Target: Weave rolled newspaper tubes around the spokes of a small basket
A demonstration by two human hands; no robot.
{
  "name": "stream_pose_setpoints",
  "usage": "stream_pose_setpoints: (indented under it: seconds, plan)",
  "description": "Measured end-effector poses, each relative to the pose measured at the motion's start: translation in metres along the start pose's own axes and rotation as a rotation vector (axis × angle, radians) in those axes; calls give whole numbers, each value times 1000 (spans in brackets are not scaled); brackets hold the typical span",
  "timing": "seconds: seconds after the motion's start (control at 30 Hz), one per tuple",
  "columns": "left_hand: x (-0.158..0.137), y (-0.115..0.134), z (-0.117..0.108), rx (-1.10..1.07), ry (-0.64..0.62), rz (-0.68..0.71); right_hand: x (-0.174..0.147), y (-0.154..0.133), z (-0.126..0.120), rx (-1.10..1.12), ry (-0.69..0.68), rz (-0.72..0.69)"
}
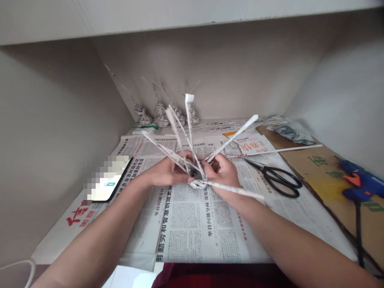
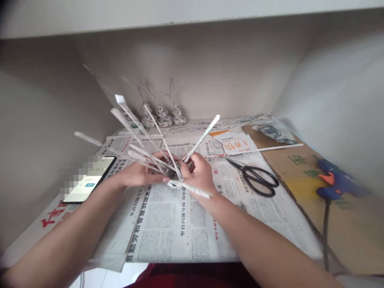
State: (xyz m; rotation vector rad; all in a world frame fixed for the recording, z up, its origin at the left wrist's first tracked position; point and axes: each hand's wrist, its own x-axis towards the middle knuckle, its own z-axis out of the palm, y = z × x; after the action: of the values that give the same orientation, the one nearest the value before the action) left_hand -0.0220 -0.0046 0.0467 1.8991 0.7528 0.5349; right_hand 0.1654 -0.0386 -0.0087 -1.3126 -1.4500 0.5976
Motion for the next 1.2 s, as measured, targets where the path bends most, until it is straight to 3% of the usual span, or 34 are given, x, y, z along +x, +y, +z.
stream_pose_setpoints:
  seconds: [0.2,0.57,0.83,0.97,1.1,1.2]
  plan:
    - [-3,-7,-14,-42,-57,-56,1,3,1,-3,-2,18]
    - [3,-5,-1,-142,37,-105,0,-4,-1,-45,-69,45]
    - [0,-10,-2,-110,-24,-108,-2,-7,-2,-42,-107,-19]
    - [3,-11,6,-32,86,-91,-3,-8,-3,-27,-135,-83]
    - [7,-8,14,27,264,-45,-3,-6,-2,-36,-138,-64]
    - [10,-7,19,32,328,-56,-3,-4,-2,-29,-147,-68]
